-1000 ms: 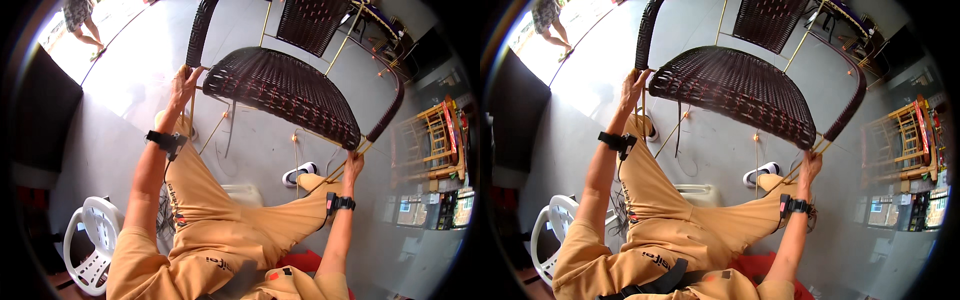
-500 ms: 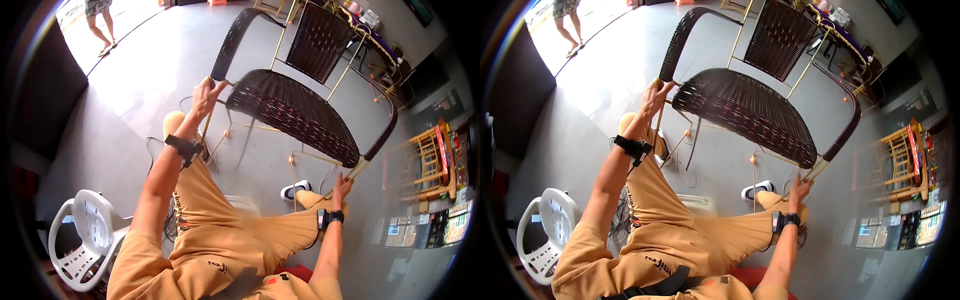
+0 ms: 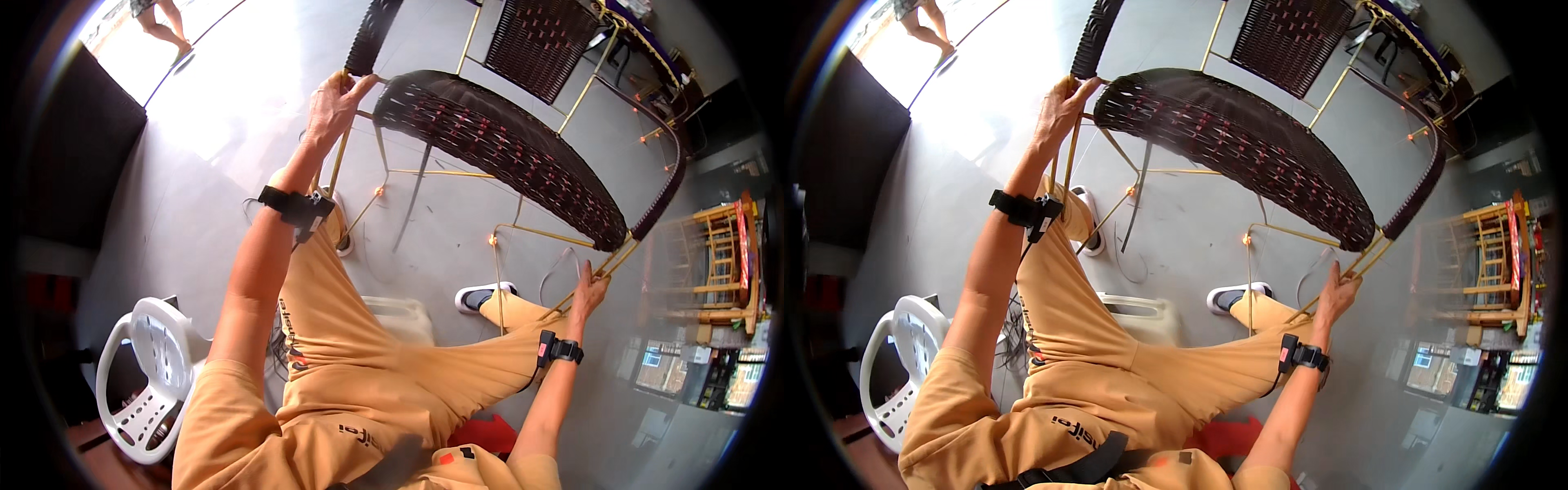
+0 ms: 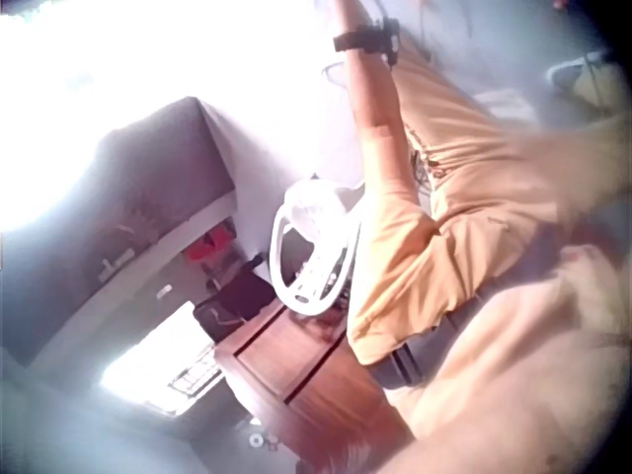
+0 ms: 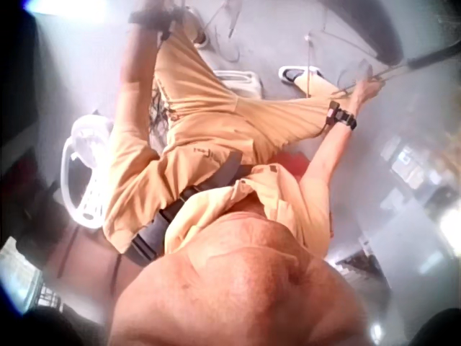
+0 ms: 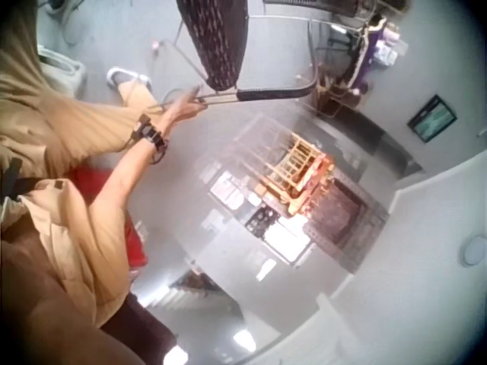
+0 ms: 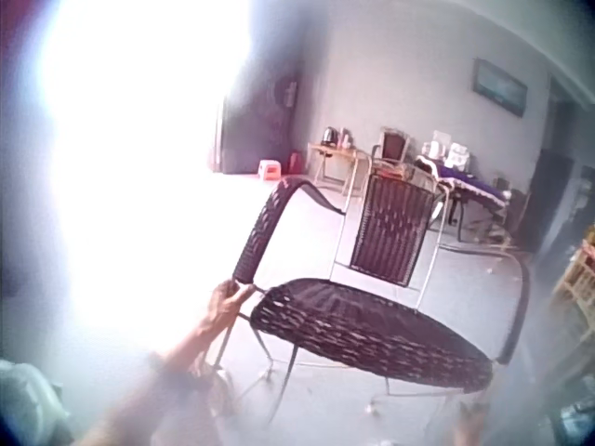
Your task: The person weaves a cord into a chair frame and cuts the material using scissors.
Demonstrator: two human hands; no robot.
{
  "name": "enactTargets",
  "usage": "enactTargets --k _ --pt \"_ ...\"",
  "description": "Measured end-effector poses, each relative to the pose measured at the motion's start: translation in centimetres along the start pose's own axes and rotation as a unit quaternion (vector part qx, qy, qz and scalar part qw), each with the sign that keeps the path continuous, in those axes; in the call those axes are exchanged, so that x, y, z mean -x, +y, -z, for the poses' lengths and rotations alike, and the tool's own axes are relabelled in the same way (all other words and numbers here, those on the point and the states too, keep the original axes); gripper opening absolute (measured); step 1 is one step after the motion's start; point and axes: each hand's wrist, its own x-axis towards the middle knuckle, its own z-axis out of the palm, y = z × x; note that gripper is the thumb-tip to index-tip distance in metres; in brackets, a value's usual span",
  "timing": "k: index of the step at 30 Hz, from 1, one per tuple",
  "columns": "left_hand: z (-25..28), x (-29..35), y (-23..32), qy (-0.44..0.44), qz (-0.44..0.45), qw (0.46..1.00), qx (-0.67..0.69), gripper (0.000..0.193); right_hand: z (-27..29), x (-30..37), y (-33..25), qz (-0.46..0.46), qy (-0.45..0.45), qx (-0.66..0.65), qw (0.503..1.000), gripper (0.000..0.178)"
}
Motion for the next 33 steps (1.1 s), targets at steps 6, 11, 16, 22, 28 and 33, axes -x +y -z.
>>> enactTargets --k 6,11,16,22,28,33 --pt "-0.2 0.7 -0.7 0.019 -0.04 0.999 0.026 0.045 2.0 1.2 -4.7 0.072 0.137 0.088 0.984 0.048" --pt "-0.7 0.5 -1.8 0.023 -0.06 0.998 0.017 0.052 2.5 4.6 -15.3 0.289 0.074 -0.042 0.953 0.033" --pt "-0.6 0.6 -1.6 0.051 -0.078 0.995 0.025 0.052 -3.0 10.0 -24.2 0.564 -0.143 -0.08 0.809 0.041" --pt "-1.2 -0.2 -0.9 0.041 -0.018 0.999 0.008 0.052 -8.7 9.4 -26.3 0.692 -0.107 0.026 0.713 0.032" --pt "-1.1 0.0 -1.1 0.061 -0.018 0.998 0.011 0.053 -9.3 9.4 -28.1 0.725 -0.08 -0.033 0.683 0.02" --pt "-0.8 0.5 -0.7 0.05 -0.008 0.998 0.026 0.053 -12.0 13.0 -30.7 0.602 -0.123 -0.174 0.769 0.009"
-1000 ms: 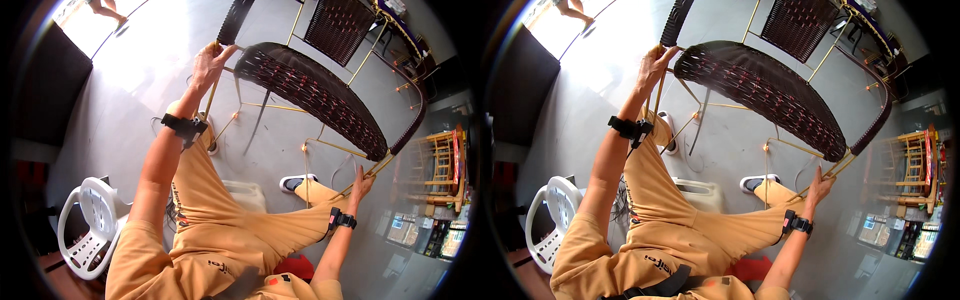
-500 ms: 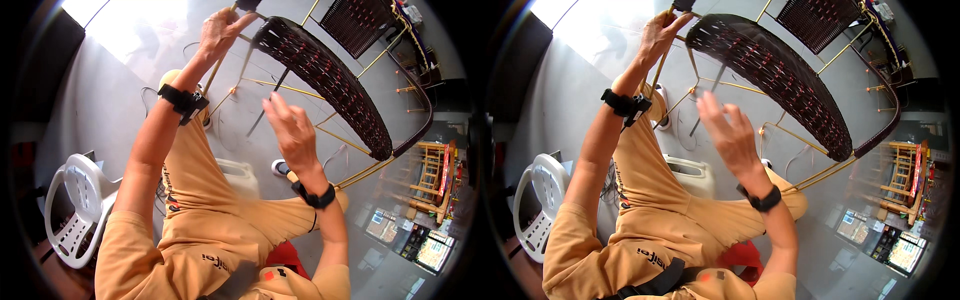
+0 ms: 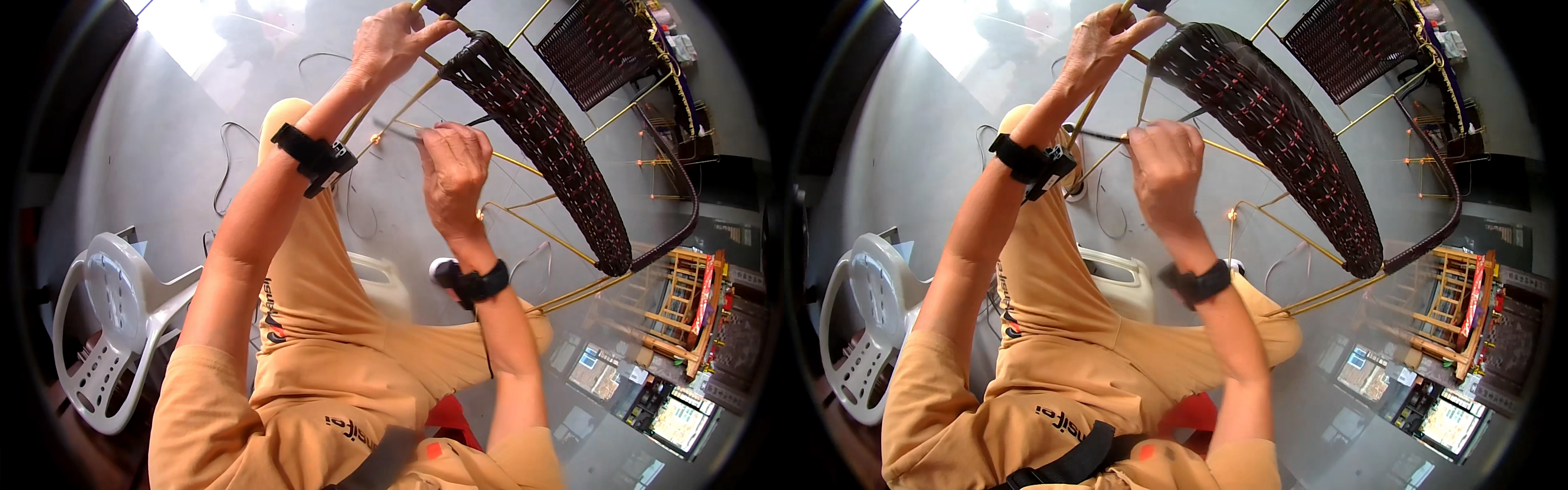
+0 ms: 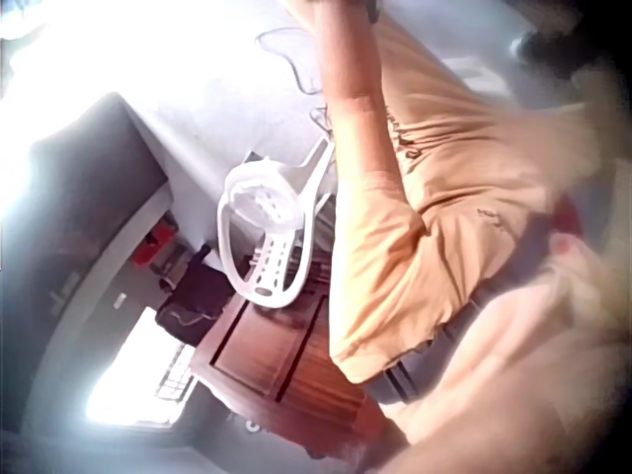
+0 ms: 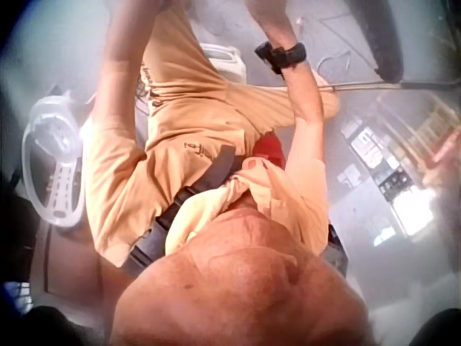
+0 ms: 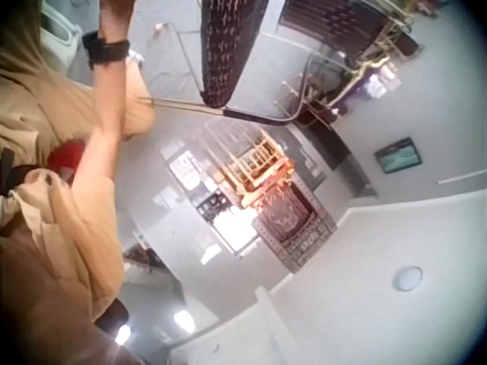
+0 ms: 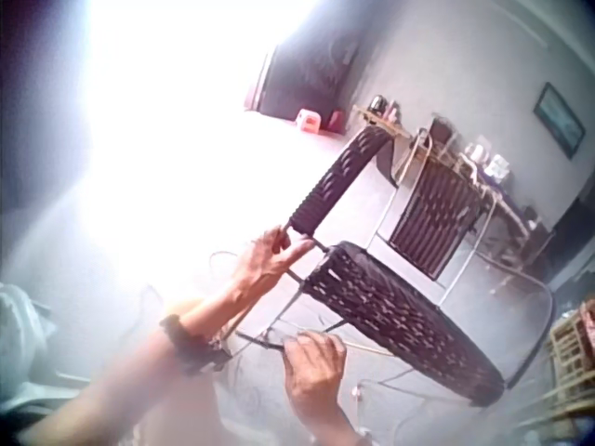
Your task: The person weaves a cord into a chair frame and cuts the material using scissors.
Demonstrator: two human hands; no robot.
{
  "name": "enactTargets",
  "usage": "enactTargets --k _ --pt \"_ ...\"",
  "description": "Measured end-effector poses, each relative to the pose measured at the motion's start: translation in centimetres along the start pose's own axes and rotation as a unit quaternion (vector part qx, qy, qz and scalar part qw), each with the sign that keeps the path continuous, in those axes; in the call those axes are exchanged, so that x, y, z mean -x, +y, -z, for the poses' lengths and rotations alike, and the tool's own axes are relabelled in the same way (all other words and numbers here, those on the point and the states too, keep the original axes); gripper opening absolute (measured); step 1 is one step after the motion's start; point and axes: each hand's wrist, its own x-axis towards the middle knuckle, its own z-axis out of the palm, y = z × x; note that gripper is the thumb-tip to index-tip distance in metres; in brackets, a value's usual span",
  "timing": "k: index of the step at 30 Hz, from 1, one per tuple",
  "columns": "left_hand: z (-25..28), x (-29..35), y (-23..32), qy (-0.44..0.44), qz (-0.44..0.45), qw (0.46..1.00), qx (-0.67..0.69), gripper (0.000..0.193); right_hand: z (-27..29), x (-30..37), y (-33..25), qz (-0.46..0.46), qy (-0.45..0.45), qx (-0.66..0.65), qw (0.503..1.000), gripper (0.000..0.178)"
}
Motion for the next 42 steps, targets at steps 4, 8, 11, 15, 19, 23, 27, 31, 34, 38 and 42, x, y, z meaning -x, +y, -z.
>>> enactTargets --k 4,8,11,15,19,23,27,31,34,38,42 --pt "0.2 0.1 0.5 -0.005 -0.005 1.0 0.007 0.051 -1.9 0.8 0.2 -0.128 0.086 -0.045 0.987 0.005" --pt "0.6 0.1 0.7 -0.015 0.025 0.999 0.018 0.047 -3.0 1.1 1.9 -0.117 0.104 -0.08 0.984 0.004" --pt "0.9 0.4 0.7 -0.028 0.027 0.996 0.077 0.043 -3.4 0.7 1.3 -0.131 0.111 -0.108 0.979 0.003" --pt "1.6 2.1 1.1 0.244 -0.242 0.939 -0.021 0.034 -2.4 0.9 0.1 -0.161 0.134 -0.145 0.967 0.007" --pt "3.6 6.7 4.1 0.094 -0.1 0.964 0.227 0.016 -0.4 1.9 -1.8 -0.222 0.13 -0.249 0.934 0.012" --pt "2.5 9.1 3.4 -0.148 0.101 0.922 0.342 0.026 2.2 2.1 -3.7 -0.296 0.127 -0.359 0.876 0.012" --pt "-0.2 9.1 2.3 -0.262 0.099 0.89 0.361 0.034 2.6 1.9 -4.5 -0.325 0.197 -0.466 0.799 0.02" --pt "-2.2 8.2 3.4 -0.276 0.129 0.849 0.431 0.036 2.5 1.7 -4.1 -0.408 0.191 -0.558 0.697 0.032" --pt "-3.5 7.8 2.7 -0.276 0.138 0.821 0.48 0.036 2.7 2.1 -3.4 -0.476 0.21 -0.59 0.618 0.029" --pt "-4.4 7.3 1.2 -0.254 0.079 0.848 0.458 0.025 3.0 2.9 -1.6 -0.521 0.252 -0.644 0.499 0.032" --pt "-4.6 7.0 0.5 -0.261 0.049 0.846 0.463 0.019 2.2 4.6 0.8 -0.5 0.223 -0.718 0.429 0.035"
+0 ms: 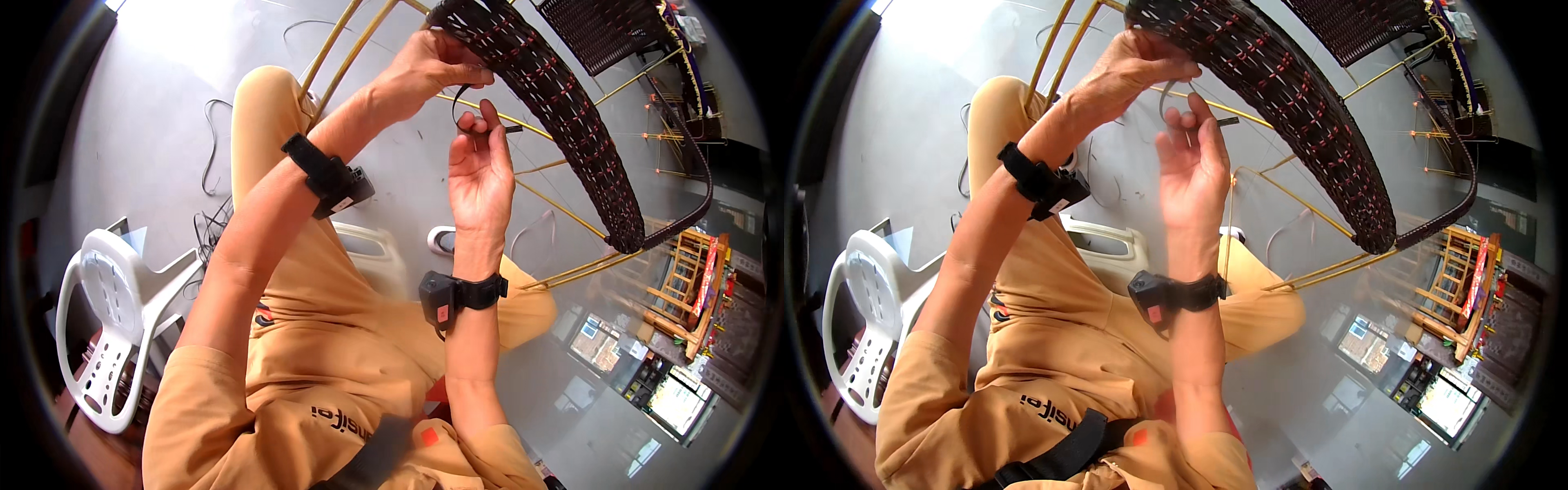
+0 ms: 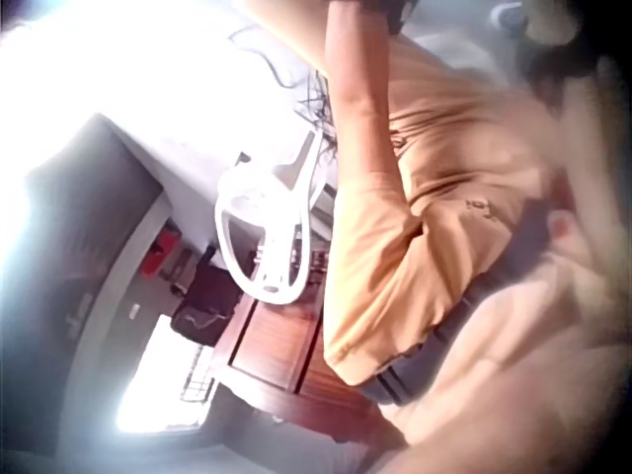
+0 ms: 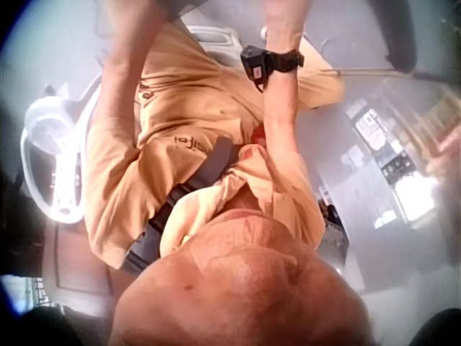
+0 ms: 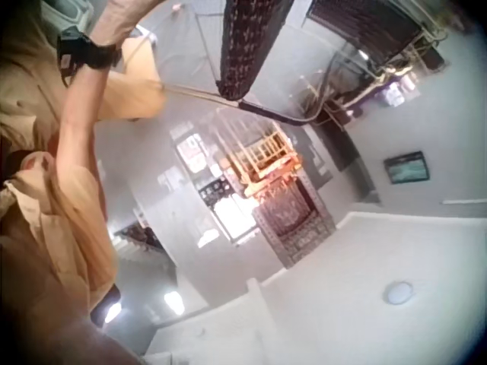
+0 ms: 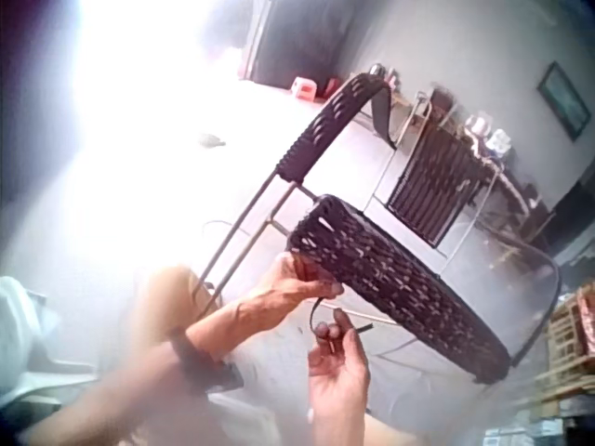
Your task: The person weaves a cord into a chair frame and cuts the material using scissors.
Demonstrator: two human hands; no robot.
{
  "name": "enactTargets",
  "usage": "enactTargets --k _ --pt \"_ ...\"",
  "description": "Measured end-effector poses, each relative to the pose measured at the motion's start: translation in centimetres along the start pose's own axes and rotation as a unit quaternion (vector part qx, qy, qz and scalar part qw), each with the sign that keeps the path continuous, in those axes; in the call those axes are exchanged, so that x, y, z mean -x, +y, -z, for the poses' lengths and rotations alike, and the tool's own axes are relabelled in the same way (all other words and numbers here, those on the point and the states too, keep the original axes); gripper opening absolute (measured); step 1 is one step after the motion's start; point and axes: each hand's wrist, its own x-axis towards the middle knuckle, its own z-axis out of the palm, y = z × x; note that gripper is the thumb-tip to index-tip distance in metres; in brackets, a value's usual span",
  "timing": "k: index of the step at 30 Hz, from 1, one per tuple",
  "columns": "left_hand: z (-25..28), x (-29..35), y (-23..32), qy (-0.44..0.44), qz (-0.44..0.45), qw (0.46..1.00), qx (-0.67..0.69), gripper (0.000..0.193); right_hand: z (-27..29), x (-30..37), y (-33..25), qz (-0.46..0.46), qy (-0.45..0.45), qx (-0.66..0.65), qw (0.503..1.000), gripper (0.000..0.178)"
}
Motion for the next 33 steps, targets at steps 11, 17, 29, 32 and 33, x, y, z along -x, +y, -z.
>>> enactTargets --k 11,17,29,32,33 --pt "-0.3 0.1 -1.0 0.006 -0.027 1.0 0.005 0.02 2.0 -4.9 -0.9 -0.012 0.001 0.142 0.99 0.019" --pt "-0.7 0.4 -1.6 0.008 0.008 0.994 0.107 0.027 1.8 -6.4 -1.9 0.029 -0.058 0.234 0.97 0.018" --pt "-1.6 0.4 -0.4 0.05 0.026 0.968 0.246 0.016 1.6 -7.6 -1.7 0.043 -0.079 0.16 0.983 0.015" --pt "-0.6 0.3 -1.6 0.005 -0.004 0.966 0.257 0.014 1.8 -8.0 -1.5 0.047 -0.094 0.133 0.985 0.015" --pt "-0.6 0.0 -1.7 0.011 0.007 0.96 0.279 0.012 1.8 -8.1 -1.4 0.051 -0.113 0.125 0.984 0.015"
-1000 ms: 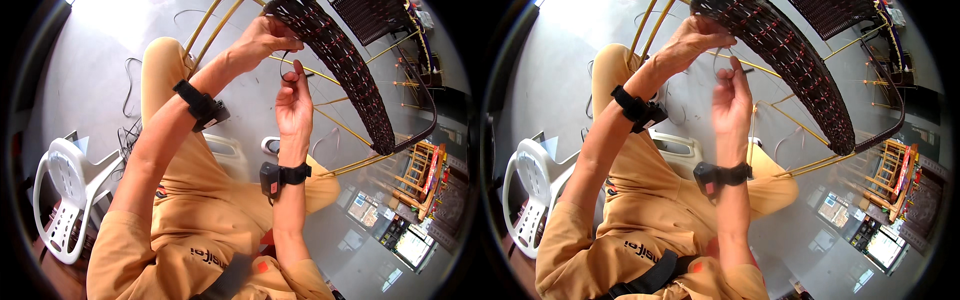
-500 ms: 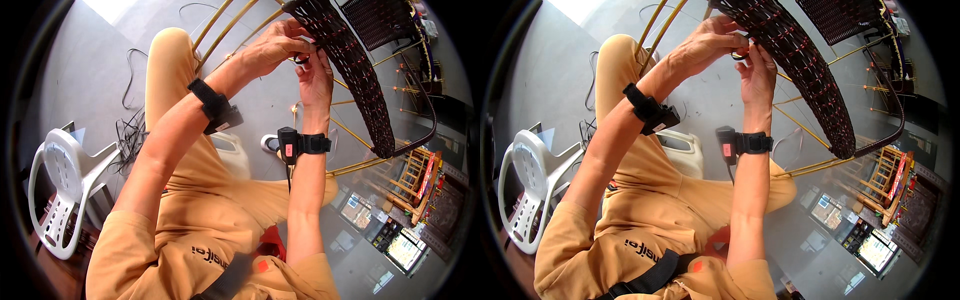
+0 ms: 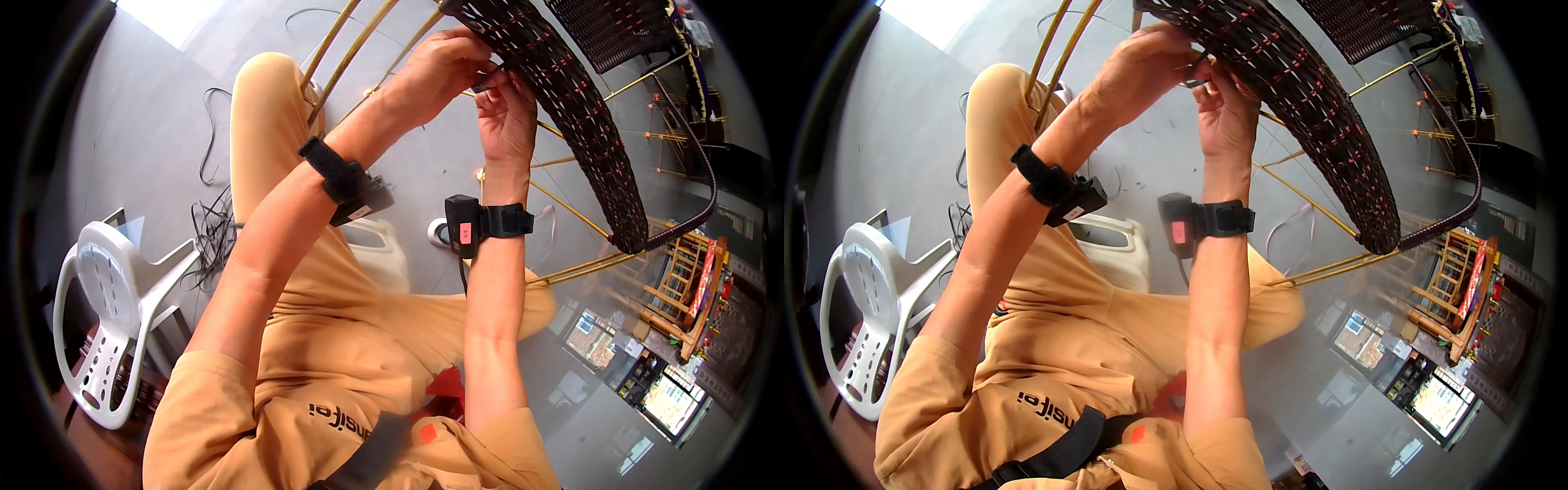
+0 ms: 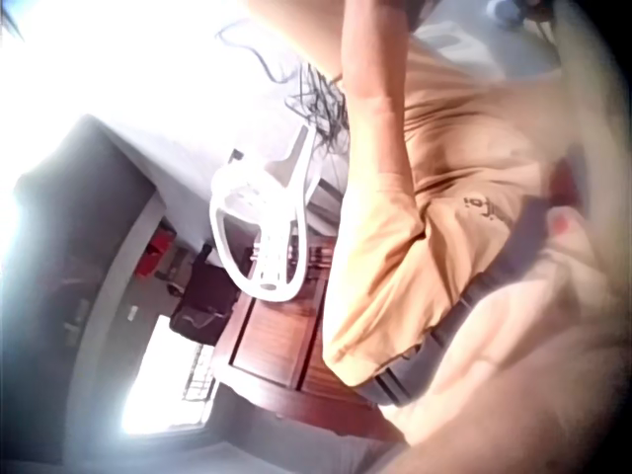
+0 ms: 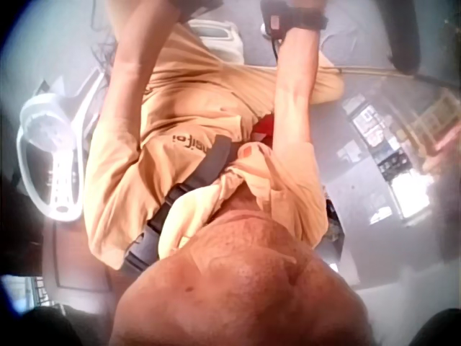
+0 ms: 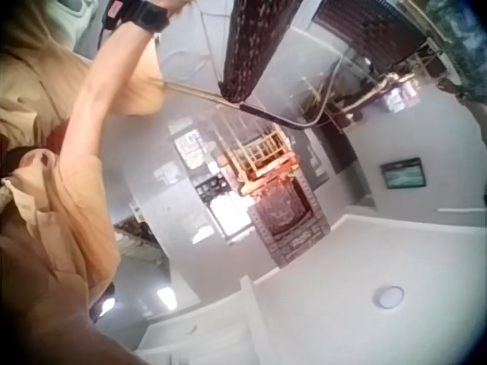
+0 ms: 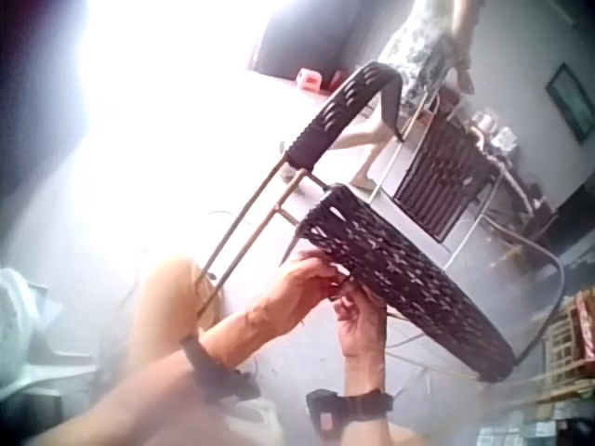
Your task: The person weaves a cord into a chair frame and cuts the material using scissors.
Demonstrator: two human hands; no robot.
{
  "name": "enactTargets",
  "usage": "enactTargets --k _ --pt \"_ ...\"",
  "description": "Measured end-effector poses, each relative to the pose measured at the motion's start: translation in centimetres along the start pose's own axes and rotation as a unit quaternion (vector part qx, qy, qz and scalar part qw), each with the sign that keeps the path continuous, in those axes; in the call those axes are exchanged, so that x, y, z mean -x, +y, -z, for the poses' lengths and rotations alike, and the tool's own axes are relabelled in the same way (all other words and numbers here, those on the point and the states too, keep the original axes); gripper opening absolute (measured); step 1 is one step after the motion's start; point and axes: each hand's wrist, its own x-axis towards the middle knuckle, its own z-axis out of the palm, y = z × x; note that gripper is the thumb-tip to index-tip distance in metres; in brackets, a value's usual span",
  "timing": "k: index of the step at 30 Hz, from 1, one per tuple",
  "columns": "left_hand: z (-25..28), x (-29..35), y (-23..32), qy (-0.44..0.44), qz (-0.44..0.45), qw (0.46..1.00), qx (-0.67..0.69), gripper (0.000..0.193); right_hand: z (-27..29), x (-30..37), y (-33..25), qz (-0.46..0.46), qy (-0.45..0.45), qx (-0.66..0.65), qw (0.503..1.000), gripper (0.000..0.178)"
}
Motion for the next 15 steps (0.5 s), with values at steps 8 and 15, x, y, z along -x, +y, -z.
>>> enactTargets --k 8,15 --pt "-0.5 -0.3 0.5 0.005 0.01 1.0 -0.018 0.009 -0.3 -0.3 0.1 0.038 0.011 0.011 0.999 0.016" --pt "0.9 -0.6 0.4 -0.033 -0.003 0.999 -0.034 0.017 -1.1 -0.2 -0.5 0.058 -0.043 0.038 0.997 0.024"
